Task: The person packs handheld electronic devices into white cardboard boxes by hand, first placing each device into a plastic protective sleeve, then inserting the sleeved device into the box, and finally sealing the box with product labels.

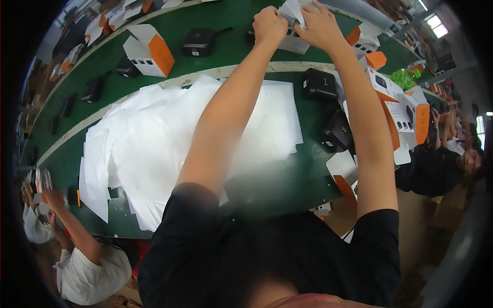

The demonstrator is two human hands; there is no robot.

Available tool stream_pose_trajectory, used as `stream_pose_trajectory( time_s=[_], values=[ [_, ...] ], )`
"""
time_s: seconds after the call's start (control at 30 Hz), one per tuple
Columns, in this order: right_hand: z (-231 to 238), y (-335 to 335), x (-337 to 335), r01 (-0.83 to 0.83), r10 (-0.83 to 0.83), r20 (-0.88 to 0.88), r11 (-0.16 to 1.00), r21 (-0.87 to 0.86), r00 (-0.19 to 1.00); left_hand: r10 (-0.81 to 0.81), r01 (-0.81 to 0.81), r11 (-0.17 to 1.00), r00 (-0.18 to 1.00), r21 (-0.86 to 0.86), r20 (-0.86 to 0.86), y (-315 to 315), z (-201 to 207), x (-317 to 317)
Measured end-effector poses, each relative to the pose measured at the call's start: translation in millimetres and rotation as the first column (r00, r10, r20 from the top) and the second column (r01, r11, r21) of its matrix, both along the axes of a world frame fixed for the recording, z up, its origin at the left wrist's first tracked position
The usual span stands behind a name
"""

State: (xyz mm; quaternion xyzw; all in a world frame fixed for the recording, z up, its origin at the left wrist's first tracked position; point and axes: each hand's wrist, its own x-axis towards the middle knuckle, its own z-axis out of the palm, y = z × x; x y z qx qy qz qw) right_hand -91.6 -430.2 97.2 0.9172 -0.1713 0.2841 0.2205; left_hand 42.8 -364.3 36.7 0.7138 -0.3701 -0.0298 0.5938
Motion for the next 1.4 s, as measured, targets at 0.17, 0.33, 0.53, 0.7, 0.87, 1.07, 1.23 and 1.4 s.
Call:
stream_pose_trajectory(
  time_s=[0.17,0.33,0.53,0.7,0.87,1.07,1.23,1.4],
  values=[
    [5.0,29.7,9.6,0.206,-0.186,-0.205,0.975,0.081,0.961,-0.050,0.059,0.992,0.995,0.111,-0.087,4.0,2.3,22.3],
    [-48.9,11.3,-4.0,0.261,-0.252,0.115,0.963,-0.071,0.961,-0.085,0.087,0.993,0.996,0.081,-0.021,3.2,3.0,-2.4],
    [-90.9,8.6,-13.0,0.381,-0.373,0.212,0.924,0.001,0.903,-0.056,0.056,0.998,0.997,-0.001,-0.062,-9.9,3.3,-20.1],
    [77.0,51.0,29.9,0.376,-0.201,-0.419,0.839,0.392,0.885,-0.012,0.011,1.000,0.995,0.012,0.096,22.0,8.0,14.0],
    [74.4,-39.9,81.6,-0.076,0.423,-0.437,0.782,0.619,0.794,-0.452,0.356,0.805,0.886,0.475,0.102,132.7,24.5,-36.2],
    [47.8,13.6,114.5,0.449,0.070,-0.804,0.800,0.399,0.590,-0.506,0.194,0.745,0.788,0.638,0.351,289.7,-39.7,-83.4],
    [51.7,13.6,105.7,0.377,0.142,-0.728,0.780,0.500,0.671,-0.502,0.281,0.774,0.819,0.568,0.278,298.1,-10.0,-65.6],
    [72.5,-7.2,91.8,0.248,0.150,-0.545,0.770,0.588,0.825,-0.195,0.051,0.875,0.948,0.482,0.253,270.3,-19.0,-92.1]
  ],
)
